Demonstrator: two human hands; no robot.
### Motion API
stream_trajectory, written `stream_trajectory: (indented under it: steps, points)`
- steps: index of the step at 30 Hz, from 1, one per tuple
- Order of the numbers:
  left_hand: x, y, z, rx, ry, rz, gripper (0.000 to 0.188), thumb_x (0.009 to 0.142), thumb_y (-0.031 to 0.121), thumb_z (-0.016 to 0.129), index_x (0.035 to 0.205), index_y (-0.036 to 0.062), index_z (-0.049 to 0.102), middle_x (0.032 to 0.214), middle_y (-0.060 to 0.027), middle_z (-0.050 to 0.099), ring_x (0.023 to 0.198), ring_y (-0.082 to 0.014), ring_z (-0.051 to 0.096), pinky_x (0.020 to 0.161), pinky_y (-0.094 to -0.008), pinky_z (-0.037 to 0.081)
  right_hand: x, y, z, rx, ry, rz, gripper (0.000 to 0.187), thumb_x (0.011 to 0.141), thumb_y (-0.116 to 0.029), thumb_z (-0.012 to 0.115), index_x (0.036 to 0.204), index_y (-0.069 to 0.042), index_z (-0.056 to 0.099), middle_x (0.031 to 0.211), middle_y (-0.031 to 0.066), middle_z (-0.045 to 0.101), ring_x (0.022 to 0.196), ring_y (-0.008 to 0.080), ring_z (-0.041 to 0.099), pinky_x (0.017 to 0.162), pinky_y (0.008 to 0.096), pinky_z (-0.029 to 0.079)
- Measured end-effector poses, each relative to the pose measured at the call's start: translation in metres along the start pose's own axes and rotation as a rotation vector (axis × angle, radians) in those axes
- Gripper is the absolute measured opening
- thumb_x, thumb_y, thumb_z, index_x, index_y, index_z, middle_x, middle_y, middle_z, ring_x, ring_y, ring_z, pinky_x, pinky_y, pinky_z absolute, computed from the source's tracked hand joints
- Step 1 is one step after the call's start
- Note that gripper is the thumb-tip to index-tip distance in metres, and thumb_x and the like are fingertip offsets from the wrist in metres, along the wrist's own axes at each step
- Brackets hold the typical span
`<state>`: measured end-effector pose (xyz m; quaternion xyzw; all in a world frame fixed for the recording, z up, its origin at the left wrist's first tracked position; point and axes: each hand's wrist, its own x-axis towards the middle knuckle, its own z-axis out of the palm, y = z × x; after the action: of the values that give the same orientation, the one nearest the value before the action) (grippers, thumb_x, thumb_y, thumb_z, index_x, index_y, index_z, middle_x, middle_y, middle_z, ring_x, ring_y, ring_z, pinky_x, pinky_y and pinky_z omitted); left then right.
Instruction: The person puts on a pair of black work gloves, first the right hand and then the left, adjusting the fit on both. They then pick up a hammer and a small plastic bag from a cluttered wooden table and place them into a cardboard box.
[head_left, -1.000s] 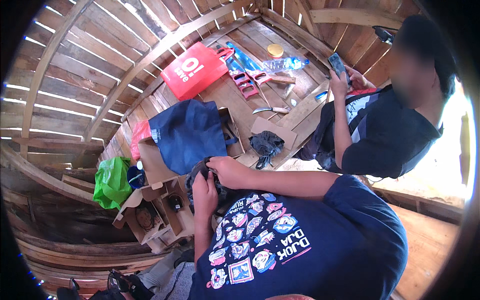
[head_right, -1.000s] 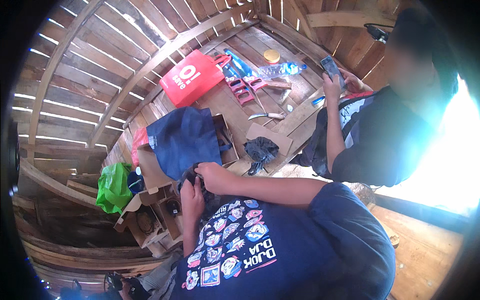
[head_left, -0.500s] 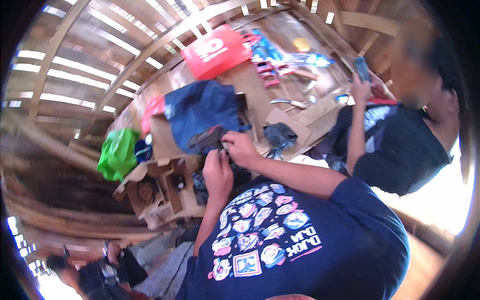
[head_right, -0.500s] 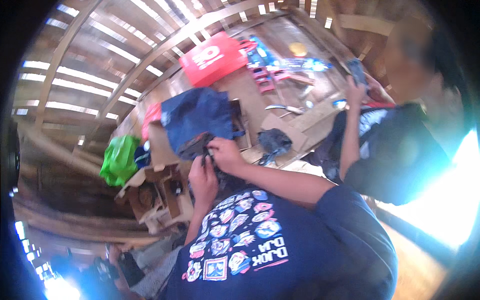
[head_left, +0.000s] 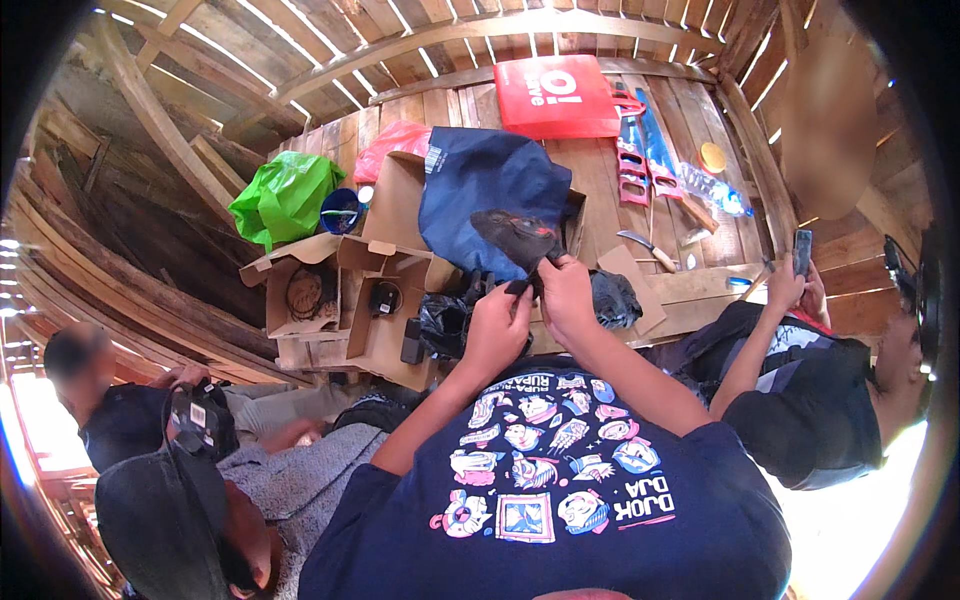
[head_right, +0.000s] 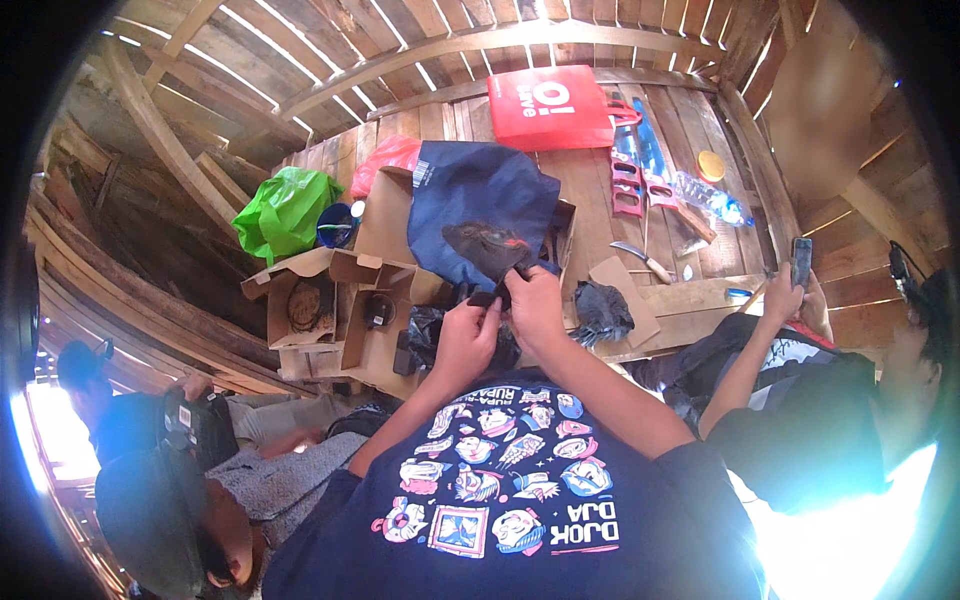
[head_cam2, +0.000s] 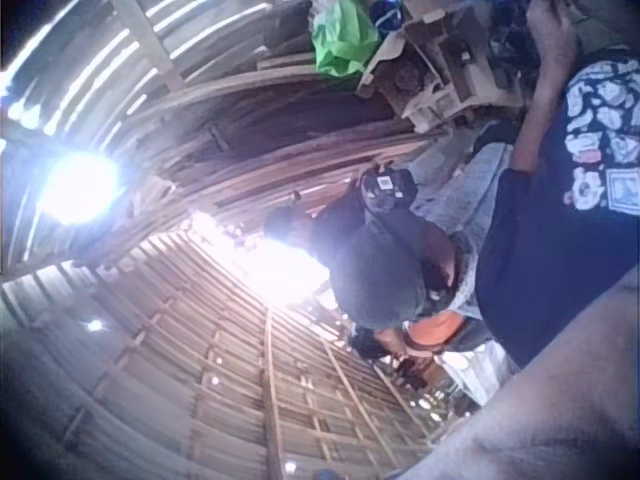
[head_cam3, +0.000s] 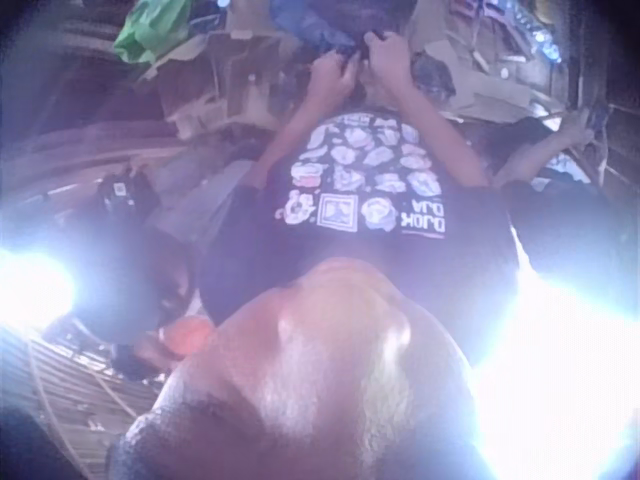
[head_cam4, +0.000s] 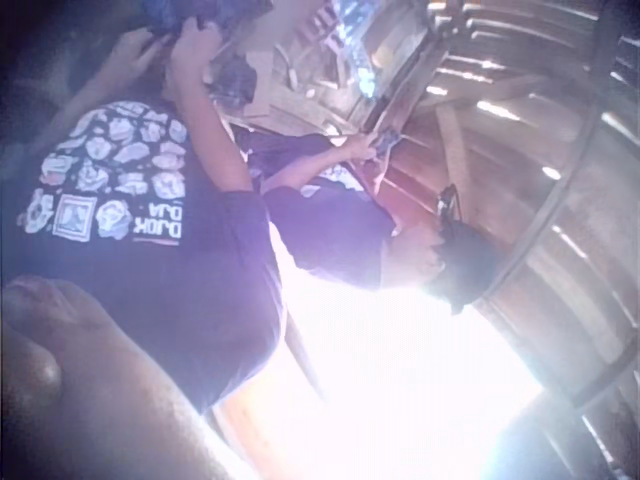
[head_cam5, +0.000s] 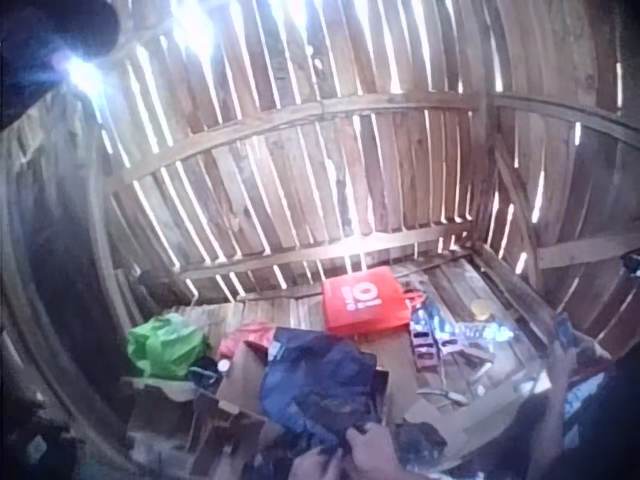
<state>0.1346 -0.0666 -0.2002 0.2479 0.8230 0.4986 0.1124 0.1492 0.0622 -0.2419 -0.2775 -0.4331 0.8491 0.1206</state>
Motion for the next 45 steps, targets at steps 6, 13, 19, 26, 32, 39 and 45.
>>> stream_trajectory:
  steps: [6, 13, 19, 26, 32, 39, 45]
  points:
    - [-0.02, -0.025, -0.002, -0.136, 0.004, -0.026, 0.018, 0.1, 0.011, 0.063, 0.093, -0.0061, 0.065, 0.081, -0.022, 0.066, 0.067, -0.0315, 0.064, 0.063, -0.0404, 0.047, 0.002, -0.003, -0.019, -1.181, -0.498, -0.596, 0.017, 0.094, -0.009, 0.059, 0.092, 0.004, 0.069, 0.088, 0.0273, 0.07, 0.085, 0.0385, 0.071, 0.072, 0.0505, 0.055]
    - [-0.023, 0.001, -0.037, 0.05, 0.131, 0.106, 0.016, 0.093, 0.012, 0.072, 0.091, -0.0005, 0.063, 0.075, -0.0102, 0.057, 0.065, -0.0212, 0.052, 0.062, -0.0363, 0.042, -0.004, -0.013, -0.013, -1.437, -0.328, -0.817, 0.011, 0.083, -0.014, 0.066, 0.08, -0.005, 0.072, 0.077, 0.0199, 0.072, 0.07, 0.0402, 0.072, 0.064, 0.0495, 0.057]
    - [0.024, 0.041, -0.046, 0.31, 0.064, 0.383, 0.026, 0.094, 0.017, 0.075, 0.112, -0.0002, 0.067, 0.104, -0.0195, 0.065, 0.097, -0.0411, 0.064, 0.086, -0.0456, 0.052, -0.015, -0.013, -0.016, -1.707, -0.514, -0.87, 0.014, 0.083, -0.013, 0.065, 0.073, -0.007, 0.073, 0.073, 0.0168, 0.072, 0.066, 0.0345, 0.073, 0.058, 0.0467, 0.057]
    - [0.023, -0.001, -0.041, 0.263, -0.23, 0.373, 0.029, 0.096, 0.011, 0.07, 0.121, -0.0026, 0.068, 0.115, -0.0231, 0.066, 0.113, -0.043, 0.065, 0.097, -0.0461, 0.054, -0.028, -0.022, -0.02, -1.684, -0.526, -0.906, 0.016, 0.083, -0.016, 0.066, 0.073, -0.007, 0.074, 0.071, 0.0159, 0.072, 0.063, 0.0336, 0.073, 0.058, 0.0454, 0.058]
    - [0.027, -0.002, -0.039, 0.277, -0.301, 0.339, 0.029, 0.094, 0.005, 0.068, 0.121, -0.0022, 0.069, 0.113, -0.025, 0.066, 0.109, -0.0441, 0.066, 0.095, -0.0468, 0.055, -0.03, -0.016, -0.025, -1.759, -0.51, -0.788, 0.016, 0.085, -0.016, 0.066, 0.076, -0.007, 0.075, 0.073, 0.0153, 0.073, 0.067, 0.0329, 0.075, 0.061, 0.0451, 0.06]
    - [0.019, -0.004, -0.024, 0.4, -0.039, 0.354, 0.011, 0.096, 0.01, 0.066, 0.09, -0.0001, 0.064, 0.089, -0.0199, 0.064, 0.088, -0.0424, 0.065, 0.077, -0.0512, 0.052, -0.03, -0.042, -0.024, -1.829, -0.47, -0.596, 0.019, 0.091, -0.015, 0.063, 0.082, -0.004, 0.075, 0.079, 0.0193, 0.074, 0.072, 0.0378, 0.075, 0.065, 0.0469, 0.061]
    - [0.024, 0.017, -0.017, 0.415, -0.08, 0.74, 0.011, 0.09, 0.008, 0.068, 0.086, -0.0008, 0.063, 0.086, -0.0168, 0.063, 0.084, -0.0371, 0.064, 0.075, -0.047, 0.054, -0.02, -0.026, -0.032, -1.991, -0.672, -0.276, 0.024, 0.093, -0.02, 0.062, 0.105, -0.007, 0.079, 0.11, 0.0167, 0.079, 0.098, 0.0326, 0.078, 0.082, 0.0488, 0.062]
